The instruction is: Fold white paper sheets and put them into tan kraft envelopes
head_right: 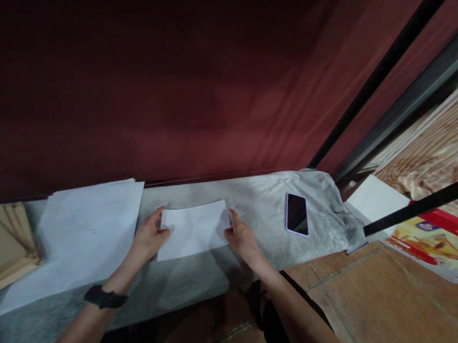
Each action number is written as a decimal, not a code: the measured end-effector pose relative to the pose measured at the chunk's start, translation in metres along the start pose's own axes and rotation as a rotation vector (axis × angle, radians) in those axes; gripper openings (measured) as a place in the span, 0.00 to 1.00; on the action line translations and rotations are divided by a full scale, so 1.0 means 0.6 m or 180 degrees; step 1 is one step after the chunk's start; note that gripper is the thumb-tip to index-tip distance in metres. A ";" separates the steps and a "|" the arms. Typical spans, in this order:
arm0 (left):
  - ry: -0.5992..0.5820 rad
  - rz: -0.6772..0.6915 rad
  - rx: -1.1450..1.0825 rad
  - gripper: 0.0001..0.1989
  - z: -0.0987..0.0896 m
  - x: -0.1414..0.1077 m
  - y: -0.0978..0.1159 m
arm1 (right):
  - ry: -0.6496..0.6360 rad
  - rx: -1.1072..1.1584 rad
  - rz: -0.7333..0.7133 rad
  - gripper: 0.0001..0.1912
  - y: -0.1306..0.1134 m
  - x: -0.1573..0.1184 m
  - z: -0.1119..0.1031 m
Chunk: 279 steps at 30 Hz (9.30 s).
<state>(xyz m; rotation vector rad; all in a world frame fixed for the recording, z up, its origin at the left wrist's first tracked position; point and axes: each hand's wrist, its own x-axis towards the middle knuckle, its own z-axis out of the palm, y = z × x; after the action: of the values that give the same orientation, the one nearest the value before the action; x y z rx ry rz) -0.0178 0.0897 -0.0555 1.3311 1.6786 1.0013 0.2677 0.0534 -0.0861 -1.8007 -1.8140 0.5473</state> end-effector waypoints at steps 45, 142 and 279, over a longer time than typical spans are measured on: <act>-0.0443 0.2130 0.2620 0.30 0.116 -0.129 -0.022 | -0.0126 -0.1229 -0.1304 0.27 -0.055 -0.020 0.045; -0.0285 0.2097 0.2955 0.32 0.097 -0.161 -0.044 | -0.0274 -0.1131 -0.1401 0.33 -0.062 -0.081 0.041; -0.0646 0.1940 0.2914 0.32 0.091 -0.149 -0.016 | -0.0169 -0.1577 -0.1108 0.30 -0.024 -0.039 0.031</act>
<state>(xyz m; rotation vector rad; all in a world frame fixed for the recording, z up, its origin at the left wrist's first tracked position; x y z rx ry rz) 0.0428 0.0071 -0.0785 2.5471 1.6497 0.3247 0.2444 0.0310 -0.0937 -1.7053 -2.3872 0.0062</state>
